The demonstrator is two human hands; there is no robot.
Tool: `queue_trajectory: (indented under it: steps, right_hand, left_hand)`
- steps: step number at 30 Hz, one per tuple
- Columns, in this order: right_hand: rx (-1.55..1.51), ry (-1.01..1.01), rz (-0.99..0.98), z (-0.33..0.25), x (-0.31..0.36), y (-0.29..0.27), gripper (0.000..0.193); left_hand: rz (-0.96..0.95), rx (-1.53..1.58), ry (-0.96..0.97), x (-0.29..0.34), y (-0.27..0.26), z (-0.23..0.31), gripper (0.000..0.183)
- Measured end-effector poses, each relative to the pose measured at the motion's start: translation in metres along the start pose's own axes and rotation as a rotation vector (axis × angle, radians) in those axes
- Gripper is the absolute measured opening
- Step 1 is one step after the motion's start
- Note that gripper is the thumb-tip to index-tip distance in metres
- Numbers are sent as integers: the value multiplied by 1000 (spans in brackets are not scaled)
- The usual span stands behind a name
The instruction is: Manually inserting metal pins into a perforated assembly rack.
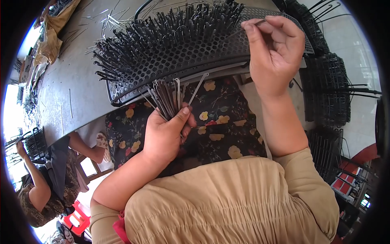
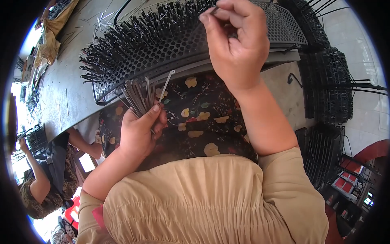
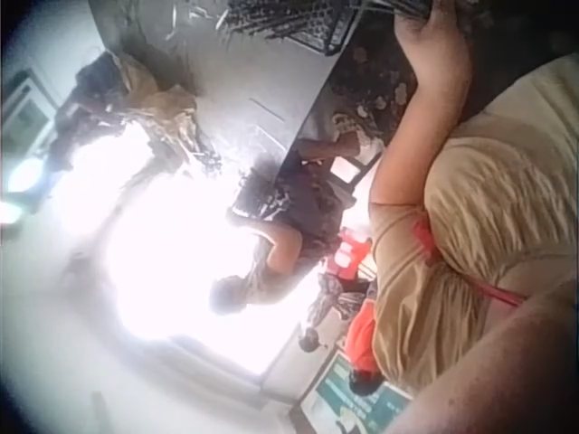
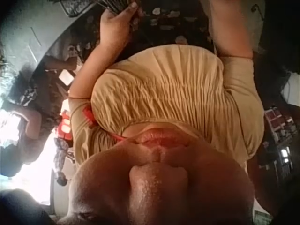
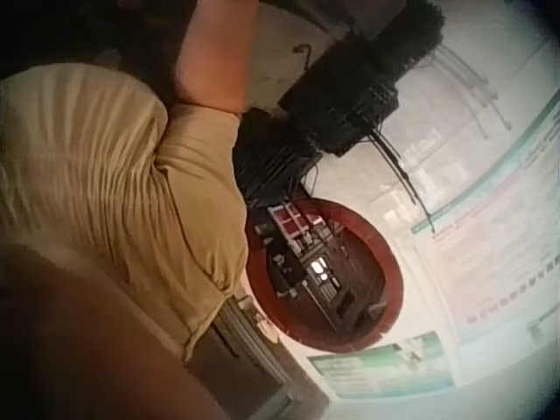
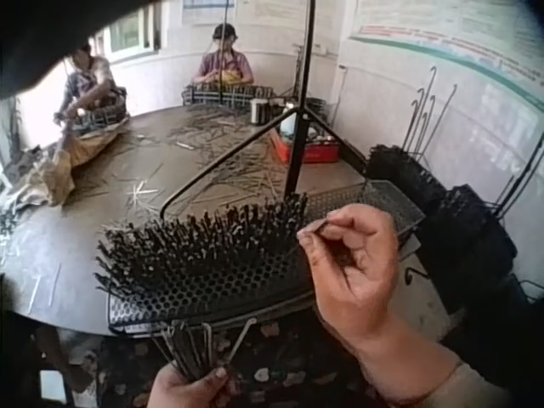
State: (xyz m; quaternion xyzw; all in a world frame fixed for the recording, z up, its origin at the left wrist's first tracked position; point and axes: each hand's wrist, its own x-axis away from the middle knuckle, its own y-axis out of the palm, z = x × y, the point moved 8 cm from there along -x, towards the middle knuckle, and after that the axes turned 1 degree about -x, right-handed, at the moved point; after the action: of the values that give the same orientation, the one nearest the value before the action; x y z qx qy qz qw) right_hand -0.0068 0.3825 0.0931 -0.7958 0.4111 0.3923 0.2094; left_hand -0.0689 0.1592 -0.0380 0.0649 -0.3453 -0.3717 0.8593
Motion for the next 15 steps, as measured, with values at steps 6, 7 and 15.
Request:
queue_trajectory:
  steps: [6,7,15]
  right_hand:
    - [210,-158,-93,-9,-11,17,32]
    - [299,-96,-124,-2,-8,22,28]
    - [570,-178,-224,-21,-14,29,20]
  left_hand:
    - [32,-89,-15,1,-1,9,8]
    - [38,-164,-29,-1,-5,14,10]
    - [20,-140,7,0,2,6,18]
